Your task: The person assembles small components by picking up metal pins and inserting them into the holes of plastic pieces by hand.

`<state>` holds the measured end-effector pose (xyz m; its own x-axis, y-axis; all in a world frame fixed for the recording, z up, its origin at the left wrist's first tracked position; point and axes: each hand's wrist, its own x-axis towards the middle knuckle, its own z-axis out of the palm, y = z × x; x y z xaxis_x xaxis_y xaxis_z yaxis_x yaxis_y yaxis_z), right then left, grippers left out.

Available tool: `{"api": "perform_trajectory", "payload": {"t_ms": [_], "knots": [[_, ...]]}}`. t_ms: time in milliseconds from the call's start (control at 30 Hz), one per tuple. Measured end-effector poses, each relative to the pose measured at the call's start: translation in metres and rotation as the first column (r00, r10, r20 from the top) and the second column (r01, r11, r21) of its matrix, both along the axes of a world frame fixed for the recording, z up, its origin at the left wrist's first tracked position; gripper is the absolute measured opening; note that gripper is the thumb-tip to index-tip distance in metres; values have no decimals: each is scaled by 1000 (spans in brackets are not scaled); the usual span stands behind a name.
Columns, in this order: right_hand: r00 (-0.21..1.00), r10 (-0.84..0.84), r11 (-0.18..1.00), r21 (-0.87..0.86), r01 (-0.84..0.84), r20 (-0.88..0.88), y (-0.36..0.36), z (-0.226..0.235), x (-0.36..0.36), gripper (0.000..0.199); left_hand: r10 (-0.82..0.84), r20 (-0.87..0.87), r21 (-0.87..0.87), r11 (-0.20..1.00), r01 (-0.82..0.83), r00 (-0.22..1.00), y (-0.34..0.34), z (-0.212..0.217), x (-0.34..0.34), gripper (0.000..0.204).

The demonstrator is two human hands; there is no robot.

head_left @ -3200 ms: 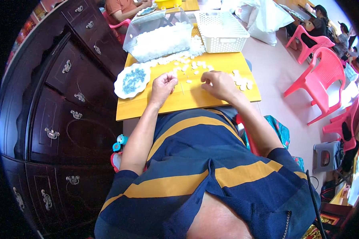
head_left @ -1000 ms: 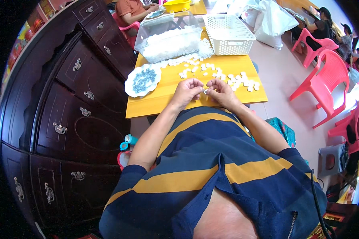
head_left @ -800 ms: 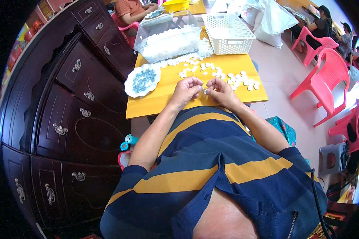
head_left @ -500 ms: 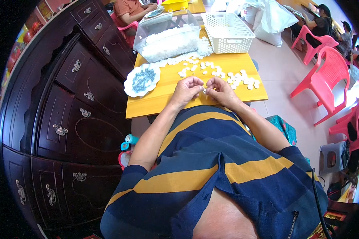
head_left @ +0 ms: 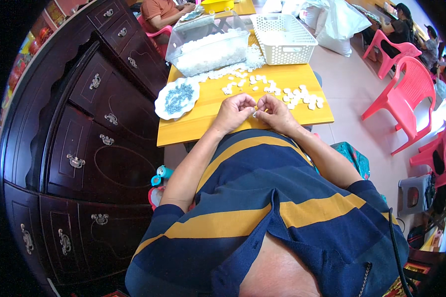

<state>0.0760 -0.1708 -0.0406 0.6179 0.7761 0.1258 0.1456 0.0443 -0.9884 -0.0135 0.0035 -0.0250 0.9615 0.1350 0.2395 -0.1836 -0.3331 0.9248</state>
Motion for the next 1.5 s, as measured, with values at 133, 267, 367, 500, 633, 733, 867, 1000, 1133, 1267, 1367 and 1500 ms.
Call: {"api": "perform_trajectory", "payload": {"t_ms": [133,267,367,500,633,733,867,1000,1133,1267,1367,1500], "knots": [[1000,-20,1000,23,21,-22,2,0,1,18,48,-5,45,998,-48,999,0,0,0,11],[997,-32,999,19,33,-64,0,5,0,18,78,57,38,996,-81,995,0,-4,1,9],[998,-34,999,-27,33,-44,-1,10,-2,19,96,75,44,994,-99,993,-2,-2,-1,9],[998,1,1000,-4,-1,-62,-3,6,2,18,84,91,205,973,-101,992,-8,12,-5,10],[999,1,1000,-24,0,38,-2,6,-2,18,55,105,239,968,-79,993,-6,12,-7,12],[992,-23,999,-28,27,124,-1,2,-1,18,33,113,315,947,-67,993,-5,13,-7,12],[987,-44,999,8,43,155,3,-6,3,19,18,76,370,928,-45,997,-8,16,-7,14],[952,-62,997,-24,73,299,4,-8,4,21,23,121,390,918,-68,992,-8,14,-6,12],[963,-66,998,0,68,262,6,-10,5,22,8,94,410,911,-46,996,-7,13,-6,16],[961,-62,998,13,61,269,6,-11,8,22,13,85,347,937,-42,996,-9,15,-6,15],[974,-51,999,5,51,220,6,-12,8,22,21,80,357,933,-49,997,-9,15,-6,14],[986,-29,999,27,25,163,7,-11,7,22,58,79,334,939,-81,995,-11,16,-7,14]]}}
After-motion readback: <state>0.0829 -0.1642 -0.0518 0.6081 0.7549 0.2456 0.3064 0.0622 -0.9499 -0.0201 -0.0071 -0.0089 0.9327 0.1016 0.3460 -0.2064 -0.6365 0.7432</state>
